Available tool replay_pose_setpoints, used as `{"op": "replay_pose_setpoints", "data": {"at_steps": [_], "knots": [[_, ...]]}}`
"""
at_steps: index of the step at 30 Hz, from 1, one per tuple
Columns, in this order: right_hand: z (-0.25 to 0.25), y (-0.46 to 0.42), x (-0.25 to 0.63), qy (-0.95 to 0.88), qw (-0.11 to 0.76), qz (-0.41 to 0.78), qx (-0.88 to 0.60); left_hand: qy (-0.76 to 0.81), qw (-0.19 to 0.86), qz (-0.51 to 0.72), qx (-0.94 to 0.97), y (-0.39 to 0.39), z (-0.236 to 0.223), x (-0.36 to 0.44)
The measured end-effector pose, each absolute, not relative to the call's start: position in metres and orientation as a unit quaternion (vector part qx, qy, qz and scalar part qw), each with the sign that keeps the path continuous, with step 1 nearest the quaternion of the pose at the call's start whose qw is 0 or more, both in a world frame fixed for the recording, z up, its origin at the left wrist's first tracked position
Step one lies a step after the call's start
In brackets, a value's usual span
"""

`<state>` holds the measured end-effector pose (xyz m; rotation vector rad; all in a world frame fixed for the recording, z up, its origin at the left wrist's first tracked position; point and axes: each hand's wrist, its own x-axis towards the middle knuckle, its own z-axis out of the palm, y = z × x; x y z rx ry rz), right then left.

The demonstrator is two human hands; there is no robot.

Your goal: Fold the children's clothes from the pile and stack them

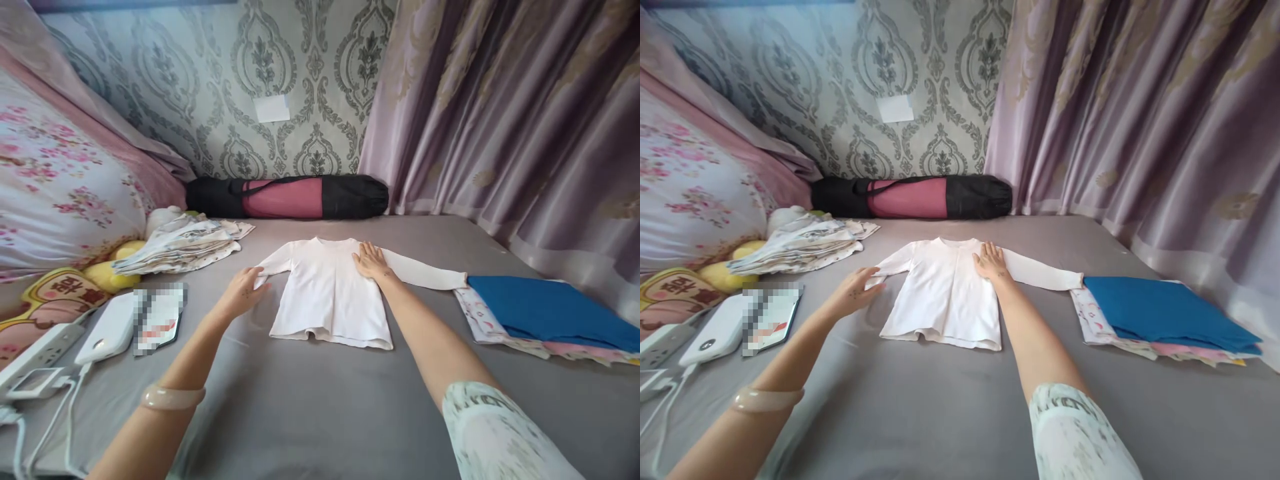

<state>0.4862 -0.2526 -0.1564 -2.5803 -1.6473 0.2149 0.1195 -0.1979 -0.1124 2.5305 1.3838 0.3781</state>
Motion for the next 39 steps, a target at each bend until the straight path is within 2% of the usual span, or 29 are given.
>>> {"op": "replay_pose_setpoints", "data": {"at_steps": [5,11,15,22,24,29,31,35,39], "knots": [[-0.162,-0.252,0.491,-0.541,0.034,0.063,-0.838,0.565,0.077,0.145,0.808,-0.179,-0.122,0.085],[-0.148,-0.244,0.481,-0.509,0.017,0.078,-0.857,0.632,0.206,0.114,0.738,-0.174,-0.123,0.062],[-0.142,-0.23,0.45,-0.542,0.085,0.015,-0.836,0.635,0.244,0.088,0.727,-0.177,-0.119,0.067],[-0.145,-0.189,0.378,-0.635,0.162,0.167,-0.737,0.673,0.274,0.095,0.68,-0.171,-0.121,0.09],[-0.15,-0.18,0.364,-0.634,0.17,0.185,-0.731,0.657,0.231,0.115,0.709,-0.169,-0.12,0.093],[-0.163,-0.174,0.351,-0.622,0.155,0.162,-0.75,0.561,-0.08,0.21,0.797,-0.162,-0.112,0.092],[-0.166,-0.175,0.35,-0.631,0.139,0.144,-0.749,0.536,-0.154,0.197,0.806,-0.156,-0.113,0.087],[-0.168,-0.179,0.347,-0.647,0.097,0.113,-0.748,0.503,-0.186,0.109,0.837,-0.148,-0.123,0.073],[-0.167,-0.18,0.345,-0.655,0.079,0.102,-0.745,0.491,-0.109,0.011,0.864,-0.143,-0.128,0.059]]}}
